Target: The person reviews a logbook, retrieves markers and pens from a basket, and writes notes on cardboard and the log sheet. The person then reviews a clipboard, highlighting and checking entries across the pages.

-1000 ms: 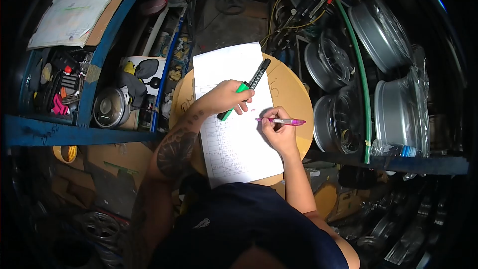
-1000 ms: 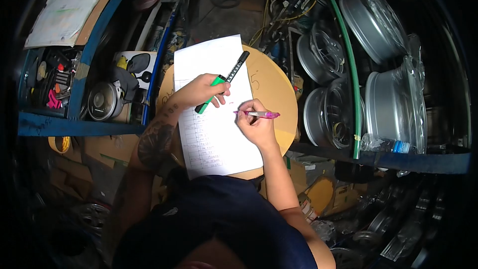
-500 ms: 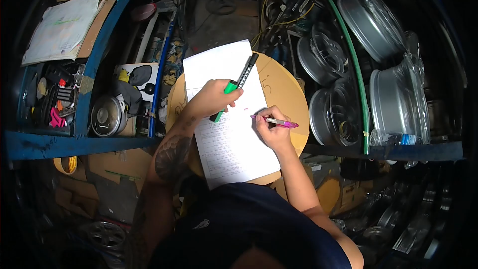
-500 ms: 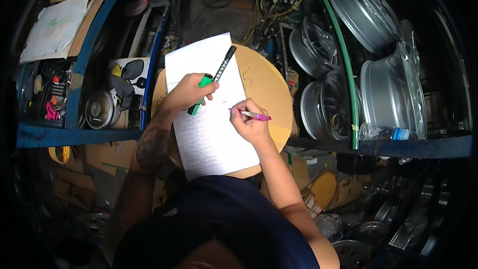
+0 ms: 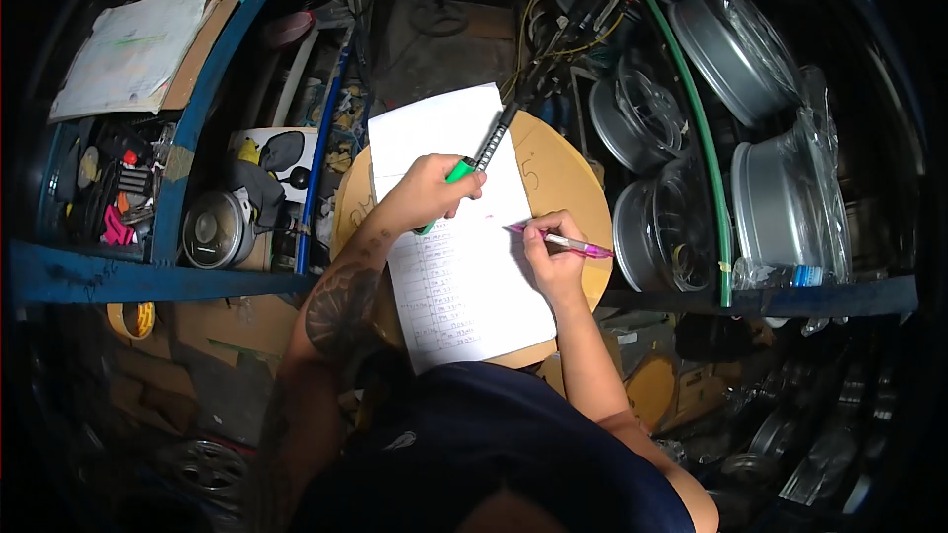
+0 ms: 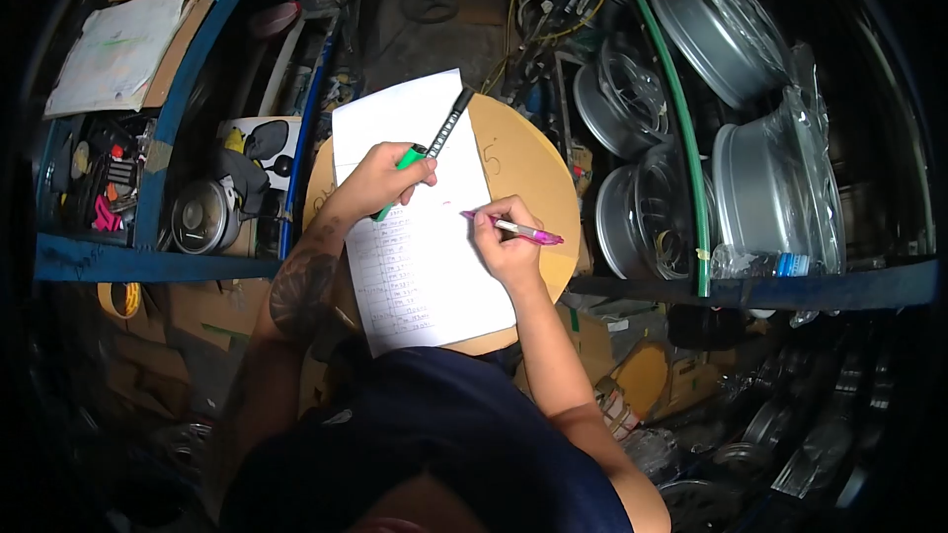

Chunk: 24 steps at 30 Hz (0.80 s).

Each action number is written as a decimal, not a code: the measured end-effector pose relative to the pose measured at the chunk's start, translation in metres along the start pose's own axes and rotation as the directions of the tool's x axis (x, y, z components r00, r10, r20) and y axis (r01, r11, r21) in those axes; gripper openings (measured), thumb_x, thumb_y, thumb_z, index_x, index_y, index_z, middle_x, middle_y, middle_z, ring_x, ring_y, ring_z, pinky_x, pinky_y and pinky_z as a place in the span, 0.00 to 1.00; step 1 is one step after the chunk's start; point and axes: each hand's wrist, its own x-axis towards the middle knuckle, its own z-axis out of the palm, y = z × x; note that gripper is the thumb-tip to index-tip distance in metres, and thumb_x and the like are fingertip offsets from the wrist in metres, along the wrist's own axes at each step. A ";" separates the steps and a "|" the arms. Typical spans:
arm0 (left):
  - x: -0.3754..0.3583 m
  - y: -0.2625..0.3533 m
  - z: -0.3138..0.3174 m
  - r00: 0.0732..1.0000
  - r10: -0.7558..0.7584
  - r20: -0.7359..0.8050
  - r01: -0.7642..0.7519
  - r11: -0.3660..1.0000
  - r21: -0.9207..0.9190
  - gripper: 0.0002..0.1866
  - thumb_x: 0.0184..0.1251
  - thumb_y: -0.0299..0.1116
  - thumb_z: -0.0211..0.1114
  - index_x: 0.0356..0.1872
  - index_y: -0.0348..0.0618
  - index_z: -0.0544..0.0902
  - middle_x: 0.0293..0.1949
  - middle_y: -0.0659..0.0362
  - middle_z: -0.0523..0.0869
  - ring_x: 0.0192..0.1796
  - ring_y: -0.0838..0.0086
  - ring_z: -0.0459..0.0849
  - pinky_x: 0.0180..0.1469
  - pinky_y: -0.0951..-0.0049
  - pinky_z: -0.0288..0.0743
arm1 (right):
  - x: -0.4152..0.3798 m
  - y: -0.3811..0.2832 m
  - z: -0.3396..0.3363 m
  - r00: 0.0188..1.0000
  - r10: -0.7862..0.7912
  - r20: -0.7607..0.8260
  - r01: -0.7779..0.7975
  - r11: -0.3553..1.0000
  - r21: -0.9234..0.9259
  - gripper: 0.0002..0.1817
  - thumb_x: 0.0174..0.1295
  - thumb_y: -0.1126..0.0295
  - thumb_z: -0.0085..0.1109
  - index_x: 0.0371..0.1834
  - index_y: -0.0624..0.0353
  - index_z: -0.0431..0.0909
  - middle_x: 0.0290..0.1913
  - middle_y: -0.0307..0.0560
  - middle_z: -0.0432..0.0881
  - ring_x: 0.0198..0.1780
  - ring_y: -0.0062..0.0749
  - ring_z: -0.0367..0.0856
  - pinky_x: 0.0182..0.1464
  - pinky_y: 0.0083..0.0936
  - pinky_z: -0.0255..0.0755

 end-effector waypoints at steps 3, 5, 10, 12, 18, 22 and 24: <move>0.000 0.002 0.002 0.999 -0.002 0.033 0.000 0.999 0.037 0.17 0.77 0.41 0.66 0.34 0.36 0.87 0.24 0.62 0.86 0.20 0.81 0.78 0.25 0.76 0.71 | 0.003 -0.002 0.006 0.994 0.048 0.096 -0.043 0.998 -0.049 0.05 0.65 0.77 0.68 0.33 0.62 0.80 0.24 0.32 0.78 0.24 0.11 0.69 0.28 0.17 0.64; 0.001 0.002 -0.001 0.998 -0.015 0.054 0.011 0.997 0.075 0.17 0.78 0.41 0.66 0.33 0.36 0.87 0.24 0.62 0.86 0.21 0.82 0.78 0.26 0.76 0.71 | 0.004 -0.003 0.006 0.986 0.105 0.133 -0.095 0.992 -0.078 0.07 0.64 0.76 0.70 0.31 0.61 0.80 0.24 0.34 0.80 0.25 0.11 0.71 0.28 0.17 0.65; 0.004 0.001 -0.003 0.997 -0.017 0.076 0.011 0.997 0.078 0.18 0.77 0.42 0.66 0.31 0.37 0.86 0.25 0.61 0.86 0.21 0.79 0.80 0.27 0.74 0.73 | 0.004 -0.006 0.009 0.991 0.045 0.129 -0.027 0.990 -0.135 0.08 0.65 0.76 0.70 0.31 0.62 0.80 0.25 0.37 0.83 0.24 0.13 0.73 0.27 0.18 0.67; 0.003 0.002 -0.004 0.996 -0.014 0.084 0.007 0.997 0.079 0.19 0.77 0.43 0.65 0.30 0.38 0.86 0.24 0.62 0.86 0.21 0.79 0.80 0.27 0.74 0.73 | 0.005 -0.010 0.010 0.990 0.038 0.139 -0.015 0.987 -0.163 0.08 0.65 0.75 0.69 0.31 0.62 0.79 0.25 0.39 0.84 0.24 0.14 0.75 0.27 0.19 0.68; 0.005 -0.002 -0.005 0.995 -0.009 0.101 0.001 0.997 0.080 0.18 0.77 0.43 0.65 0.30 0.38 0.86 0.25 0.63 0.86 0.22 0.80 0.79 0.27 0.75 0.72 | 0.007 -0.011 0.011 0.983 -0.011 0.181 0.051 0.975 -0.214 0.09 0.64 0.75 0.70 0.29 0.62 0.79 0.24 0.42 0.83 0.22 0.20 0.76 0.27 0.23 0.70; 0.004 -0.003 -0.006 0.994 -0.009 0.113 0.000 0.997 0.079 0.18 0.77 0.43 0.65 0.31 0.39 0.86 0.25 0.63 0.85 0.22 0.81 0.79 0.27 0.75 0.72 | 0.006 -0.008 0.010 0.982 -0.023 0.189 0.066 0.972 -0.225 0.09 0.63 0.75 0.70 0.29 0.62 0.78 0.22 0.43 0.81 0.21 0.22 0.75 0.26 0.23 0.68; 0.005 -0.003 -0.007 0.993 -0.010 0.116 0.000 0.997 0.082 0.18 0.77 0.43 0.65 0.31 0.39 0.86 0.25 0.63 0.85 0.23 0.81 0.79 0.27 0.75 0.72 | 0.008 -0.008 0.009 0.980 -0.016 0.199 0.062 0.973 -0.222 0.09 0.63 0.76 0.70 0.28 0.62 0.78 0.22 0.42 0.80 0.21 0.21 0.74 0.26 0.23 0.68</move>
